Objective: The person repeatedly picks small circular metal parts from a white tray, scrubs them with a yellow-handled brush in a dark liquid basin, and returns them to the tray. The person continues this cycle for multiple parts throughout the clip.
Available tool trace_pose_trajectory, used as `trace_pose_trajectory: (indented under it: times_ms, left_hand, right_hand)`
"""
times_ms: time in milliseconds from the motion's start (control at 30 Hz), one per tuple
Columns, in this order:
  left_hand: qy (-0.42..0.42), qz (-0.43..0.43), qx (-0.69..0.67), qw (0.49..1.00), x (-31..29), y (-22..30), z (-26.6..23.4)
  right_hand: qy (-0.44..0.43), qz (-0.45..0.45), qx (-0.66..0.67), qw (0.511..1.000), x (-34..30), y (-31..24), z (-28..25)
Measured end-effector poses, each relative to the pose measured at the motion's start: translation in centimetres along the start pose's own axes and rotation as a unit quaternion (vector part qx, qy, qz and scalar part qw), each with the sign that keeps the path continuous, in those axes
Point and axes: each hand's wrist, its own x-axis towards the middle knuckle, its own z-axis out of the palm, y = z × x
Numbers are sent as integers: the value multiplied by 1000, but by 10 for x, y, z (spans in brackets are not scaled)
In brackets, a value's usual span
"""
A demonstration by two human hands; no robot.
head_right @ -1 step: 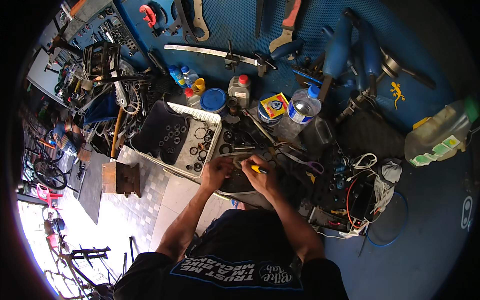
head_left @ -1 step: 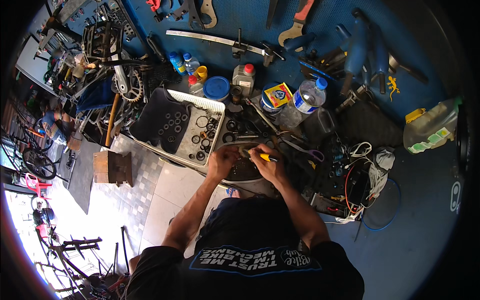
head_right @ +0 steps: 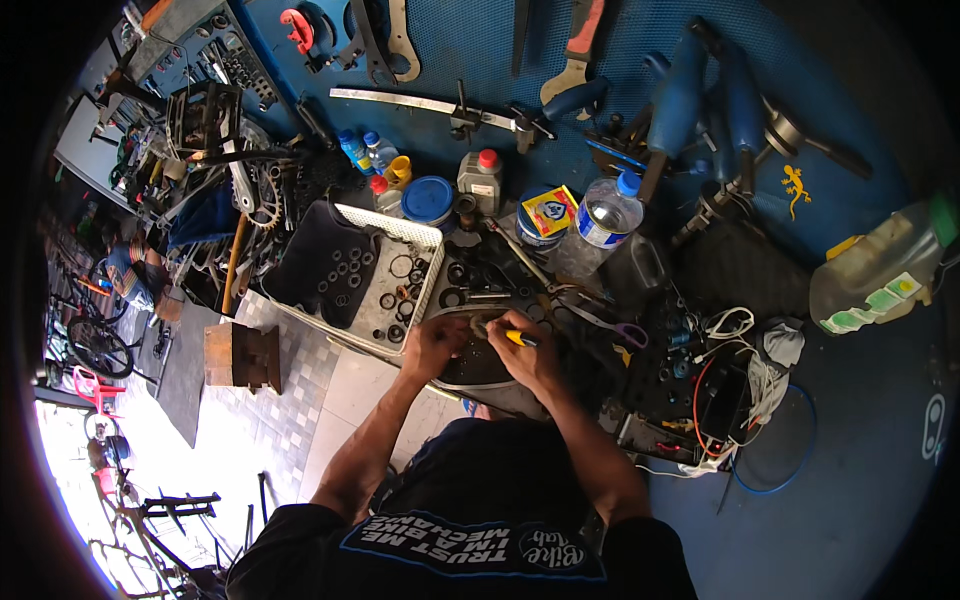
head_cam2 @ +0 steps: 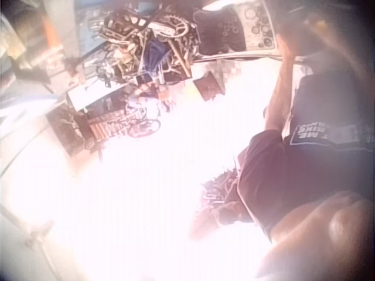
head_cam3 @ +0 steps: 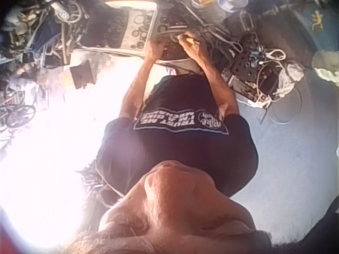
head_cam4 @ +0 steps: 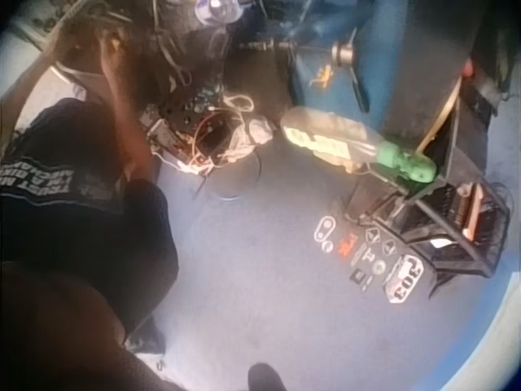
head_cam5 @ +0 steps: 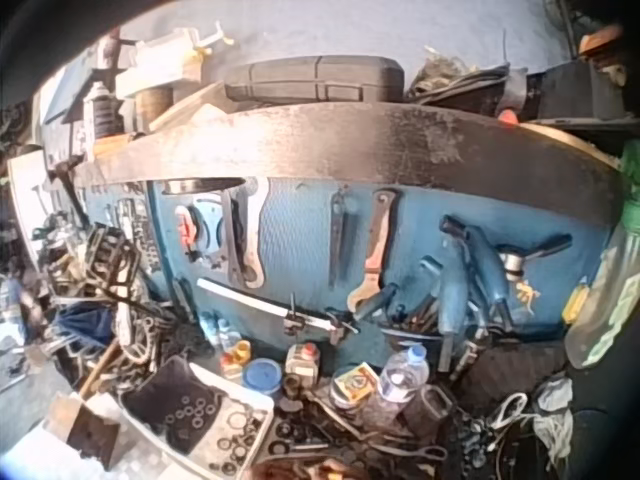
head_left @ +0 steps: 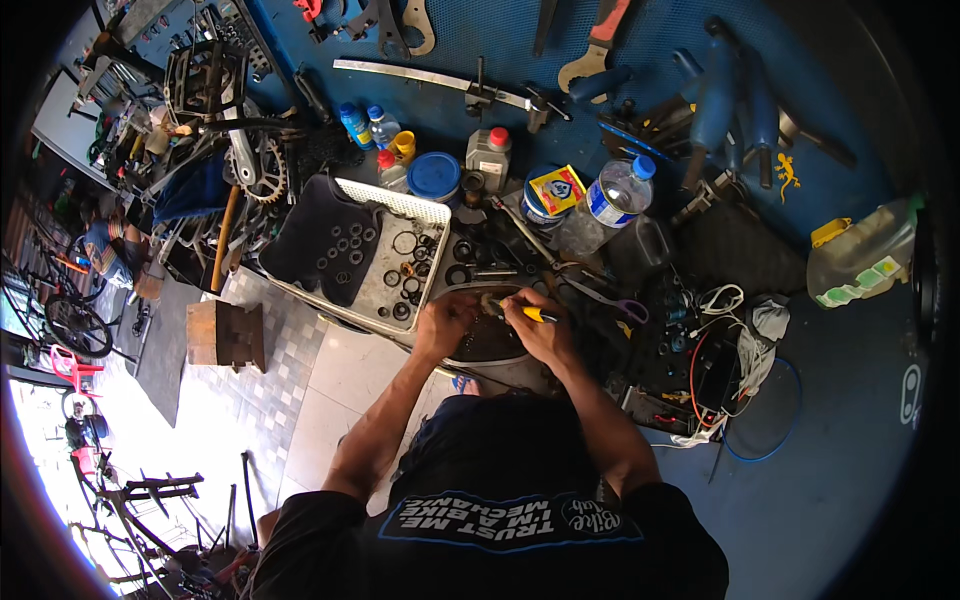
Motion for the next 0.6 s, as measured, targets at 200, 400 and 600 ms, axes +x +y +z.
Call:
trace_pose_trajectory:
  times_ms: [200, 400, 600]
  left_hand:
    - [-13, 109, 197, 974, 9, -8, 1]
    - [11, 185, 349, 919, -4, -5, 0]
    - [-124, 199, 509, 828, -43, 37, -23]
  right_hand:
    - [-18, -9, -106, 994, 4, -12, -20]
    - [-21, -33, -154, 987, -2, -7, -22]
    - [-36, -30, -188, 981, -5, -7, -27]
